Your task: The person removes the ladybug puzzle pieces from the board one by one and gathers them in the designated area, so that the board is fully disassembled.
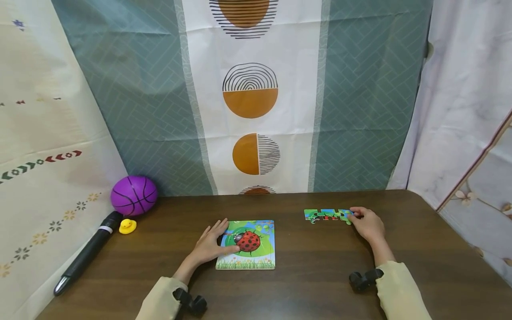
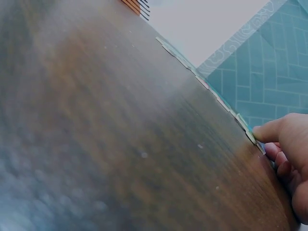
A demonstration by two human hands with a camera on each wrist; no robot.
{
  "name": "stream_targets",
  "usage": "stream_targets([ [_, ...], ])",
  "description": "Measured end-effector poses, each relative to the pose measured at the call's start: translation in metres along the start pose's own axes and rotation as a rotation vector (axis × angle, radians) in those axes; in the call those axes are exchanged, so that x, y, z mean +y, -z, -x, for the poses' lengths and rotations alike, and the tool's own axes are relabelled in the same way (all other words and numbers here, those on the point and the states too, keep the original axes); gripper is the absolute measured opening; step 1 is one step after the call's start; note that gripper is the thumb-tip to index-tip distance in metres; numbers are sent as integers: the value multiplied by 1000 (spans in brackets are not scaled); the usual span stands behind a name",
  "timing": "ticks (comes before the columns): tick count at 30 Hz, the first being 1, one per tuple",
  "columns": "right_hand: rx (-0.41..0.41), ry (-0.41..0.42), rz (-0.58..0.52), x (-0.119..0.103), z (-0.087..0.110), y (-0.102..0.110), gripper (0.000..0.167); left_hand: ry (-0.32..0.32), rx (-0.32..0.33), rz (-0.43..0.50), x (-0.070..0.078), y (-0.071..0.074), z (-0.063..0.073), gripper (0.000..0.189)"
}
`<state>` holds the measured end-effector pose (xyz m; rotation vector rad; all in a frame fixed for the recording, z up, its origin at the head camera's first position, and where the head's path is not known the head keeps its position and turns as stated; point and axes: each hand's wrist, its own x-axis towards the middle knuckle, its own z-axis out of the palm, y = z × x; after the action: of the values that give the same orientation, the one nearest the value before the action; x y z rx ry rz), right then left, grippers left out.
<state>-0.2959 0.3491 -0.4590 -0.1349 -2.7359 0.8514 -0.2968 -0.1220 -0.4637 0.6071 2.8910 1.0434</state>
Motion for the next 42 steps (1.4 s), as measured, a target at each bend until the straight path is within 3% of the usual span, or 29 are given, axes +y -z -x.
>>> stream_targets([
  [22,68,-35,-30,0,-1,1,36,-5,-7,-8,0,3,-2,97],
  [29,115,-88,-142,3,-1,3,35,-4,-7,-6,0,1,-2,96],
  [42,28,-26,-77,0,5,3,35,-4,9,-7,0,-1,-1,97],
])
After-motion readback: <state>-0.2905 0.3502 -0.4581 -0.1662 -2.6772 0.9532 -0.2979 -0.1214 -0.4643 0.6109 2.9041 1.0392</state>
